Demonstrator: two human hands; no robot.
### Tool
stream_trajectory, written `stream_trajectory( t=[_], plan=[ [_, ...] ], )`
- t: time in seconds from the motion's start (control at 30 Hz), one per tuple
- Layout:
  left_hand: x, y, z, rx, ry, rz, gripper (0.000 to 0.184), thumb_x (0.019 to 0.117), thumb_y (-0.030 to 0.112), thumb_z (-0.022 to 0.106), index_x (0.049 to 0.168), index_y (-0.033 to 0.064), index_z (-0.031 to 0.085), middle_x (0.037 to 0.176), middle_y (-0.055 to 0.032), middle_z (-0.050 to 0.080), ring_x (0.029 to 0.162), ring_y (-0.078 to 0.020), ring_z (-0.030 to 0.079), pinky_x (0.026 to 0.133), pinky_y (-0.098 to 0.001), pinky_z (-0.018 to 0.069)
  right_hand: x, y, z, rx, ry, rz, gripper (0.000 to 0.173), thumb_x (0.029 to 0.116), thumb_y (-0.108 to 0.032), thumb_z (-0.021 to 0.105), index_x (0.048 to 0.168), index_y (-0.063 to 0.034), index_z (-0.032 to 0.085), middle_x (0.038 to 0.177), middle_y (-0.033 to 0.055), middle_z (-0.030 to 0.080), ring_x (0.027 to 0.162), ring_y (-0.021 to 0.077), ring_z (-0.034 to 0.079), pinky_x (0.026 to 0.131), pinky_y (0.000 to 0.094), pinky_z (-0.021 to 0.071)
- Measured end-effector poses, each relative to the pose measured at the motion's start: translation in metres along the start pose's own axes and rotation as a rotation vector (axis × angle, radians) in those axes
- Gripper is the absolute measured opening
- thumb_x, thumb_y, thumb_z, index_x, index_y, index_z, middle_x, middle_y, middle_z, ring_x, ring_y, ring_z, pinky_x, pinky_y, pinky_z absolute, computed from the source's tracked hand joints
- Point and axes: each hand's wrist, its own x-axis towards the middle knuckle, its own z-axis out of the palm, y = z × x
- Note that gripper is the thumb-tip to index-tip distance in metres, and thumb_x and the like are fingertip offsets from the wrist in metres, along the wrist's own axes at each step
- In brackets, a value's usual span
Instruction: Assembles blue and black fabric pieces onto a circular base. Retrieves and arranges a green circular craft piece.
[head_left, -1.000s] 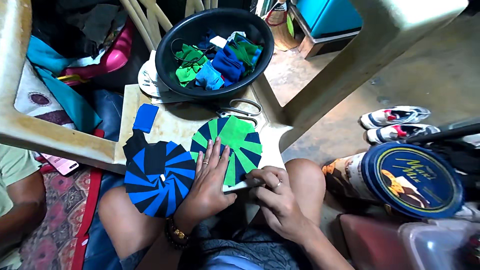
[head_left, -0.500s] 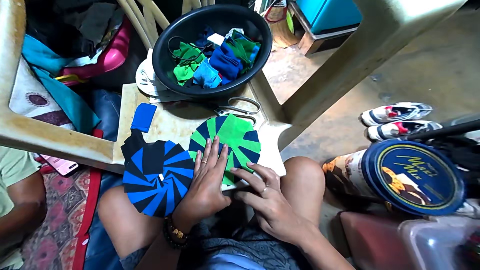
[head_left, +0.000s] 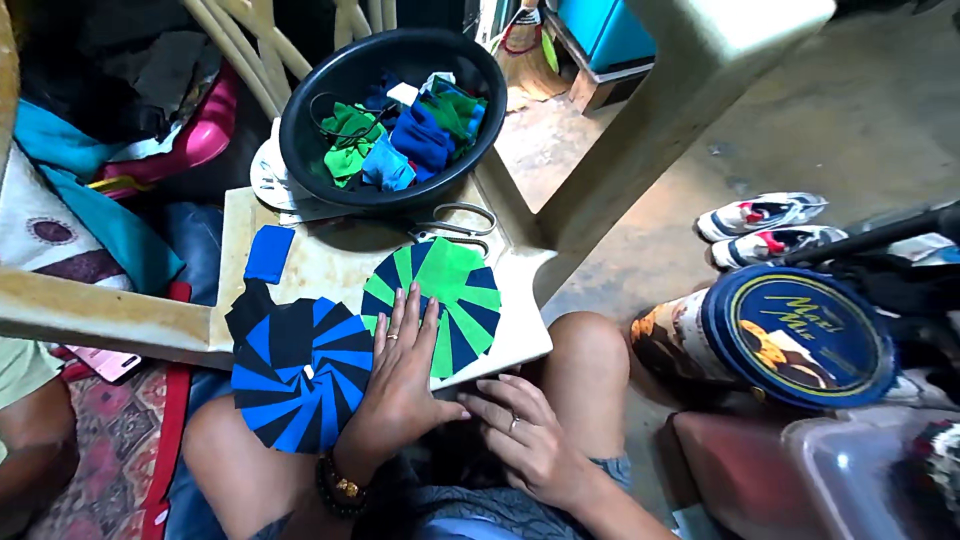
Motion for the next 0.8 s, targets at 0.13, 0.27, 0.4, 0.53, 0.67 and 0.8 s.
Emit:
stream_trajectory(
  t=[0.13, 0.27, 0.4, 0.53, 0.67, 0.8],
  plan=[
    [0.001, 0.002, 0.0, 0.031, -0.021, -0.02, 0.129, 0.0601, 0.037, 0.097, 0.161, -0.0009, 0.026, 0.17, -0.023, 0.012, 0.158, -0.0387, 0.005, 0.123, -0.0627, 0.0017, 0.004, 0.002, -0.003, 0.022, 0.05, 0.027, 0.02, 0.1003, -0.008, 0.042, 0.088, -0.0142, 0.056, 0.114, 0.0063, 0.07, 0.12, 0.0238, 0.059, 0.113, 0.0332, 0.0361],
    [0.001, 0.002, -0.005, 0.001, -0.082, -0.04, 0.134, 0.0539, 0.022, 0.1, 0.162, 0.0014, 0.023, 0.171, -0.0218, 0.005, 0.158, -0.038, -0.001, 0.124, -0.0613, -0.0018, 0.002, 0.001, 0.0, 0.034, 0.002, -0.036, 0.023, 0.097, -0.007, 0.046, 0.078, -0.0133, 0.058, 0.1, 0.0082, 0.075, 0.105, 0.0257, 0.066, 0.097, 0.0346, 0.0471],
    [-0.001, 0.0, -0.003, -0.029, 0.003, 0.003, 0.126, 0.058, 0.03, 0.097, 0.16, -0.0012, 0.03, 0.17, -0.0241, 0.011, 0.158, -0.0402, 0.006, 0.123, -0.0638, 0.0025, 0.007, 0.007, -0.01, -0.036, 0.159, 0.133, 0.024, 0.1007, -0.016, 0.044, 0.083, -0.0122, 0.059, 0.082, 0.0086, 0.063, 0.088, 0.025, 0.061, 0.09, 0.0329, 0.048],
    [-0.001, -0.002, 0.014, -0.015, 0.226, 0.048, 0.108, 0.0703, 0.057, 0.083, 0.152, -0.0029, 0.045, 0.164, -0.0252, 0.03, 0.154, -0.0439, 0.021, 0.121, -0.0684, 0.0116, 0.025, 0.029, -0.024, -0.12, 0.11, 0.353, 0.026, 0.0989, -0.018, 0.05, 0.103, -0.0147, 0.076, 0.108, 0.0139, 0.071, 0.105, 0.0287, 0.062, 0.095, 0.0377, 0.0452],
    [0.003, -0.002, 0.024, 0.0, 0.341, 0.059, 0.096, 0.0796, 0.062, 0.072, 0.146, -0.0041, 0.052, 0.16, -0.0262, 0.037, 0.152, -0.0456, 0.028, 0.119, -0.0703, 0.0149, 0.032, 0.045, -0.026, -0.118, 0.052, 0.32, 0.028, 0.1012, -0.022, 0.051, 0.107, -0.0152, 0.077, 0.11, 0.0169, 0.07, 0.108, 0.0319, 0.062, 0.096, 0.0403, 0.0449],
    [0.005, -0.003, 0.029, 0.007, 0.393, 0.079, 0.089, 0.0824, 0.06, 0.069, 0.144, -0.0035, 0.055, 0.157, -0.0271, 0.041, 0.149, -0.0467, 0.033, 0.118, -0.0706, 0.0182, 0.034, 0.051, -0.025, -0.09, 0.054, 0.287, 0.027, 0.1001, -0.021, 0.053, 0.105, -0.0119, 0.078, 0.109, 0.0176, 0.07, 0.107, 0.0307, 0.062, 0.094, 0.0377, 0.0473]
  ],
)
